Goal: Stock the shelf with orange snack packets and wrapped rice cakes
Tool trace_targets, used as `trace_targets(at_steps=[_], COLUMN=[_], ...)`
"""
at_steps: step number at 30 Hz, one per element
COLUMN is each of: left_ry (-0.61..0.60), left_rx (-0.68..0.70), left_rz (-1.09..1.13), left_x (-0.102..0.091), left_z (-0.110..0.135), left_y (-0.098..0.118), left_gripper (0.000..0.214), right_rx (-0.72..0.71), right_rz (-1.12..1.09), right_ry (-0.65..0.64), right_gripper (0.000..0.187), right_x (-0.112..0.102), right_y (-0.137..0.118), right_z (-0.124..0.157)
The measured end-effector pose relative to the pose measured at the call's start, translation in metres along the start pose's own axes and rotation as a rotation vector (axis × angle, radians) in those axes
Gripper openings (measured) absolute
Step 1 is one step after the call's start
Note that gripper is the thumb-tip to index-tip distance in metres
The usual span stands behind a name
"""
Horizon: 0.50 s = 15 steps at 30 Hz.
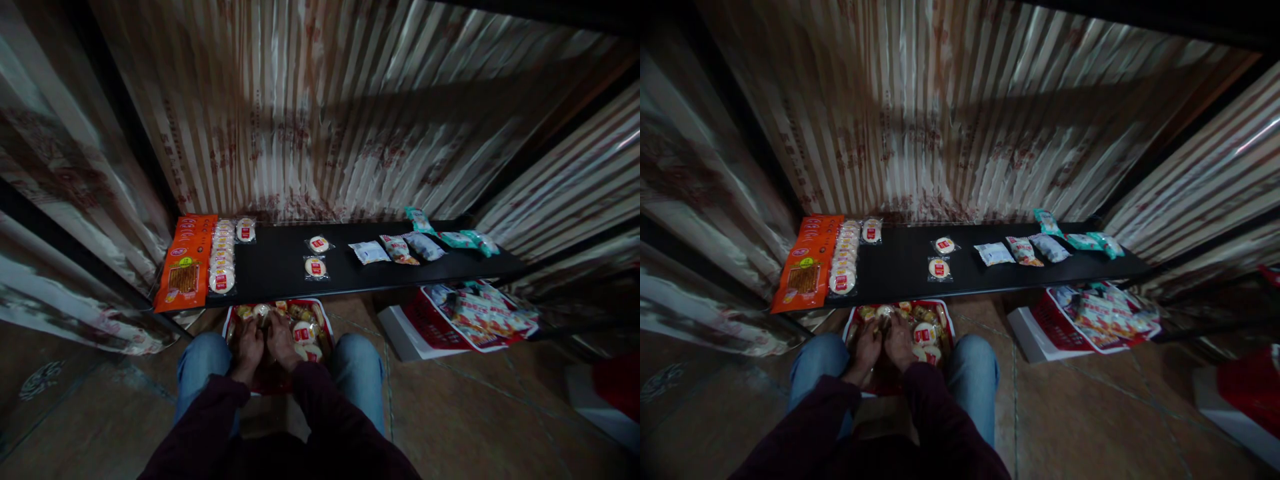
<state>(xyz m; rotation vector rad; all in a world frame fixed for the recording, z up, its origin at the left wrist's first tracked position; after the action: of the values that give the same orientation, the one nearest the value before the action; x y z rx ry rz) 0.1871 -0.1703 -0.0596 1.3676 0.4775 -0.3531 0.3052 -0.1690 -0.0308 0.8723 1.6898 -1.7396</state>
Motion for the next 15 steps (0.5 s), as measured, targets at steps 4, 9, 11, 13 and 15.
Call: trace_targets(at_steps=[4, 9, 11, 13, 15], left_ry=[-0.059, -0.091, -0.101, -0.107, -0.111], left_rx=[-0.045, -0.077, -0.091, -0.103, -0.112], left_rz=[0.033, 0.040, 0.040, 0.036, 0.028], left_x=[0.008, 0.015, 0.017, 0.019, 0.020], left_z=[-0.006, -0.016, -0.020, -0.023, -0.024], left_y=[-0.004, -0.010, -0.013, -0.016, -0.018], left_gripper=[0.047, 0.050, 0.050, 0.049, 0.047], right_rx=[0.092, 0.128, 0.148, 0.201, 0.271], right_rz=[-0.041, -0.093, -0.108, -0.116, -0.121], right_ry=[-0.021, 0.008, 0.045, 0.100, 0.165], right_gripper=[0.051, 0.051, 0.051, 0.050, 0.050], right_x=[0.005, 0.006, 0.007, 0.007, 0.006], right_y=[0.007, 0.009, 0.010, 0.015, 0.022], right_z=[-0.015, -0.026, -0.028, -0.028, -0.028])
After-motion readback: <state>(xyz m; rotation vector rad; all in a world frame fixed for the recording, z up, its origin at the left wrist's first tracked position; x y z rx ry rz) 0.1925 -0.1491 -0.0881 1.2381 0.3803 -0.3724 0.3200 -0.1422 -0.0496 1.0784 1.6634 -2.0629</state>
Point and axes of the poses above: each hand's wrist, its own z-axis away from the middle knuckle, its own x-axis out of the palm, y = z × x, the point moved 9 cm from there along -z, towards the middle knuckle, and after that the axes turned 3 degrees about x, right-handed, at the moved point
